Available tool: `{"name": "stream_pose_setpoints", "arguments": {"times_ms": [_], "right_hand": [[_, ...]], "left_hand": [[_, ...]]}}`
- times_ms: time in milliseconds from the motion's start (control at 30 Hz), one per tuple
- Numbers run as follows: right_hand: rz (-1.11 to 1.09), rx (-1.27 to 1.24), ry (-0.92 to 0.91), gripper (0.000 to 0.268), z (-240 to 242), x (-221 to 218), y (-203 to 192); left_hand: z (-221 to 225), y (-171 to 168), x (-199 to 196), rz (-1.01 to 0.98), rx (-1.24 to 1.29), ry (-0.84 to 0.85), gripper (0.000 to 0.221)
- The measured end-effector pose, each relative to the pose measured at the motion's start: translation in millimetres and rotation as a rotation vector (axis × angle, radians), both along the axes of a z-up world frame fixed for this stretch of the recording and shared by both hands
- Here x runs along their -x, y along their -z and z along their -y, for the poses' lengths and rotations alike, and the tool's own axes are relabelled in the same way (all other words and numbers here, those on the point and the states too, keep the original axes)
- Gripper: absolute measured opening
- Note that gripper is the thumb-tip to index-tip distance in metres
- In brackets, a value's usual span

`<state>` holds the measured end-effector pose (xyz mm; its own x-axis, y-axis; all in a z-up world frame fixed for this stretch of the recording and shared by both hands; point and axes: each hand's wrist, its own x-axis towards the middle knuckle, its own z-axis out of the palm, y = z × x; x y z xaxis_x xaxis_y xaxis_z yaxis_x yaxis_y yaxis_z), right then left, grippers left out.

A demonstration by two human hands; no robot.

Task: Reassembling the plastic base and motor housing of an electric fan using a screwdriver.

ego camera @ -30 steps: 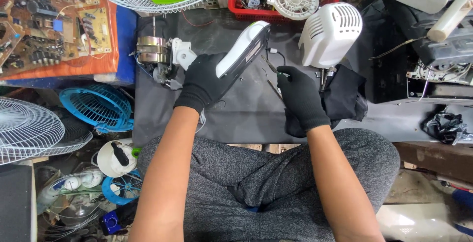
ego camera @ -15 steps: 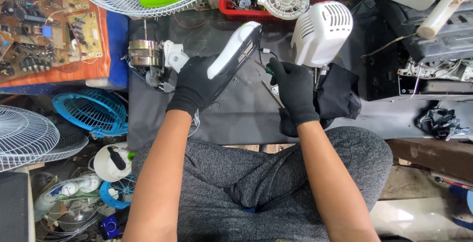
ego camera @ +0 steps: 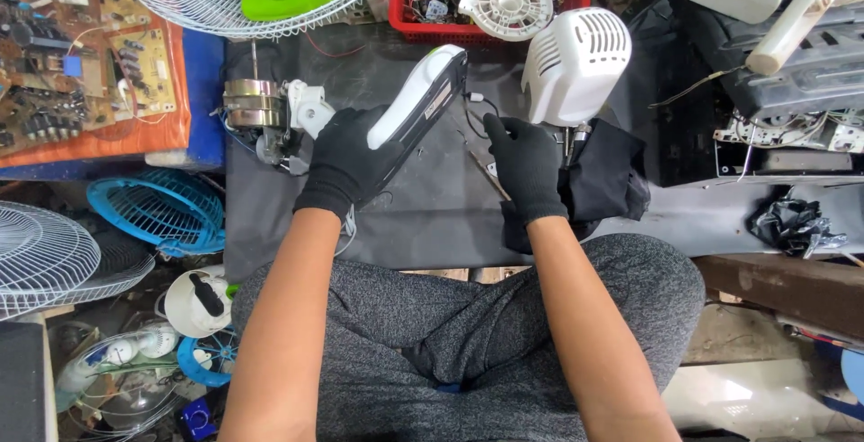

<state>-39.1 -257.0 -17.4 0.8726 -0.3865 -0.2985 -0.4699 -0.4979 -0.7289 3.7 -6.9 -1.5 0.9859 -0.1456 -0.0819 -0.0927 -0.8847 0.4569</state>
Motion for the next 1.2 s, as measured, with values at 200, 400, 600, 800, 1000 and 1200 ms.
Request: {"name": "stream_pose_setpoints", "arguments": {"times_ms": [200, 400, 600, 800, 1000, 1200], "right_hand": [[0.010, -0.035, 0.009, 0.035, -1, -4, -4], [-0.044, -0.077, -0.063, 0.036, 1, -3, 4], [-0.072, -0.101, -0.079, 0.038, 2, -3, -4], [-0.085, -0.119, -0.056, 0.038, 1, -4, 4], [-0.124, -0.087, -0.101, 0.042, -4, -5, 4], [-0.129, -0.061, -0.091, 0.043, -4, -3, 0]], "left_hand": [[4, -8, 0, -0.015, 0.005, -0.040, 0.058], [7, -16, -1, -0.062, -0.010, -0.049, 0.060], [7, -14, -2, -0.084, 0.007, -0.044, 0.061], [4, -8, 0, -0.032, 0.007, -0.037, 0.057], [5, -10, 2, 0.011, 0.028, -0.031, 0.054], [1, -5, -1, 0.059, -0.032, 0.024, 0.054]]}}
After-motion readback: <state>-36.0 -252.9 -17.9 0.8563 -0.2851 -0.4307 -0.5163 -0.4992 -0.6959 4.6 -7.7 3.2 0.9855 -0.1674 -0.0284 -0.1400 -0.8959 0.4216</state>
